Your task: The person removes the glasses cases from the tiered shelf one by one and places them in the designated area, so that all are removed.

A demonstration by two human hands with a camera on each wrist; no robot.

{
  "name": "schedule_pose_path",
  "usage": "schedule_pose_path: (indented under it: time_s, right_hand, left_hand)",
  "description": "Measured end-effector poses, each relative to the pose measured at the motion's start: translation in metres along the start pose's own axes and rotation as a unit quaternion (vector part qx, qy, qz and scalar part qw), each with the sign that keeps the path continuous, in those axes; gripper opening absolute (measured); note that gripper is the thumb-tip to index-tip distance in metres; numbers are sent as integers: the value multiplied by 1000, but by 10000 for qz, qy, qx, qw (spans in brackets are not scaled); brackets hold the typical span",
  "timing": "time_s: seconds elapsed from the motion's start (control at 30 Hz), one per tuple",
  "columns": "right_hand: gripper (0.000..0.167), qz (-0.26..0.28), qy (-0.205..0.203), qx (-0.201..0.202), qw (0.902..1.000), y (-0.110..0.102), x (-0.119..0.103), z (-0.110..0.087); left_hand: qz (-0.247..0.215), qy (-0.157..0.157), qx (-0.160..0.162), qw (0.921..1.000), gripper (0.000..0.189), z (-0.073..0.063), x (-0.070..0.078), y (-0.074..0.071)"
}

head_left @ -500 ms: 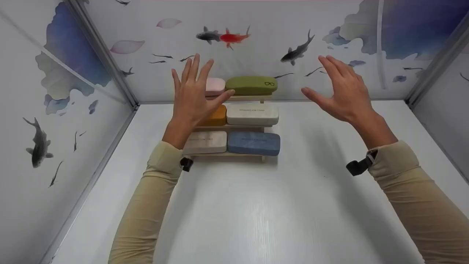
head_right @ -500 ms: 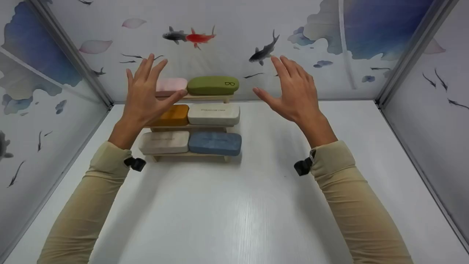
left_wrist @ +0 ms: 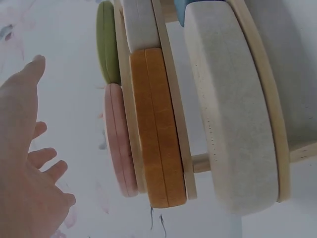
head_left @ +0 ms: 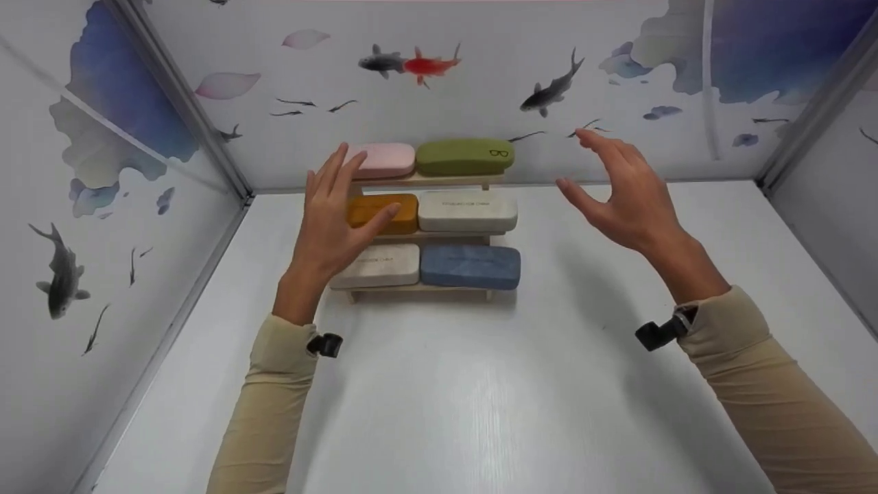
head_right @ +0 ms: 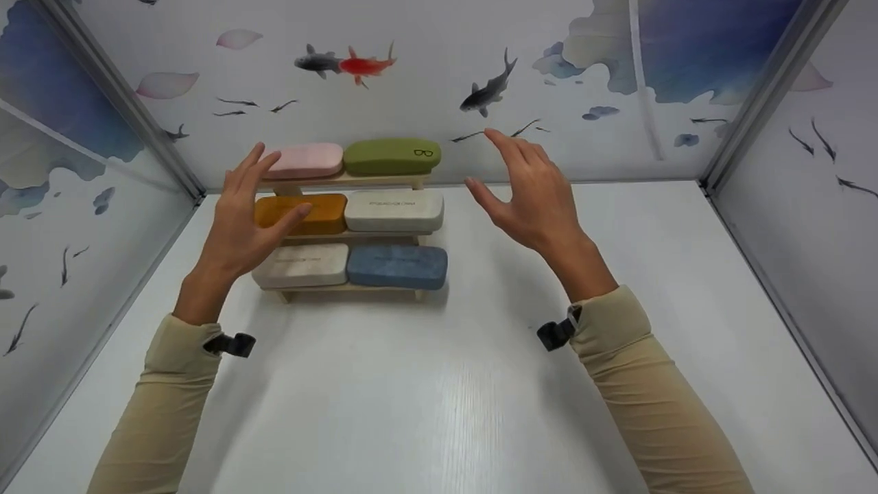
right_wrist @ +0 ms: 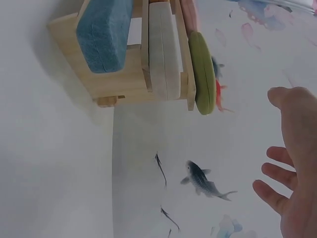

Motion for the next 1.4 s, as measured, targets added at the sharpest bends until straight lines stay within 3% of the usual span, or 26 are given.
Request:
schedule_pose_path:
  time_s: [0.27,0.57,1.03,1.23,1.4]
  right_hand:
    - [71,248,58,-8,9997,15,-5,-15]
    - [69,644,137,7,9978,38,-4,-32]
    - [59,1302,225,-169,9911,70,-5,-52]
    - [60,1642,347,-343,9852,84,-7,-58]
    - [61,1859,473,-469,9803,95,-7,-63]
  left_hand:
    - [-701,-406,-41,9967,89,-25,-34,-1]
    - [-687,-1276,-255,9891,99,-44,-71,3]
    - [-964,-1725,-956,9756,109,-59,-97,22]
    - [-1314,-2048,-1136,9633,123,-64,-100,30]
    - [-1557,-2056,-1398,9560,129,-65,-104,34]
Point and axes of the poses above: each hand's wrist, its own z-axis towards the middle knuckle, its own y-axis out of the palm, x = y × z, the point moved 3 cm from there along z, towards the middle knuckle, and after that the axes turned 13 degrees about -y, right-handed, at the moved point
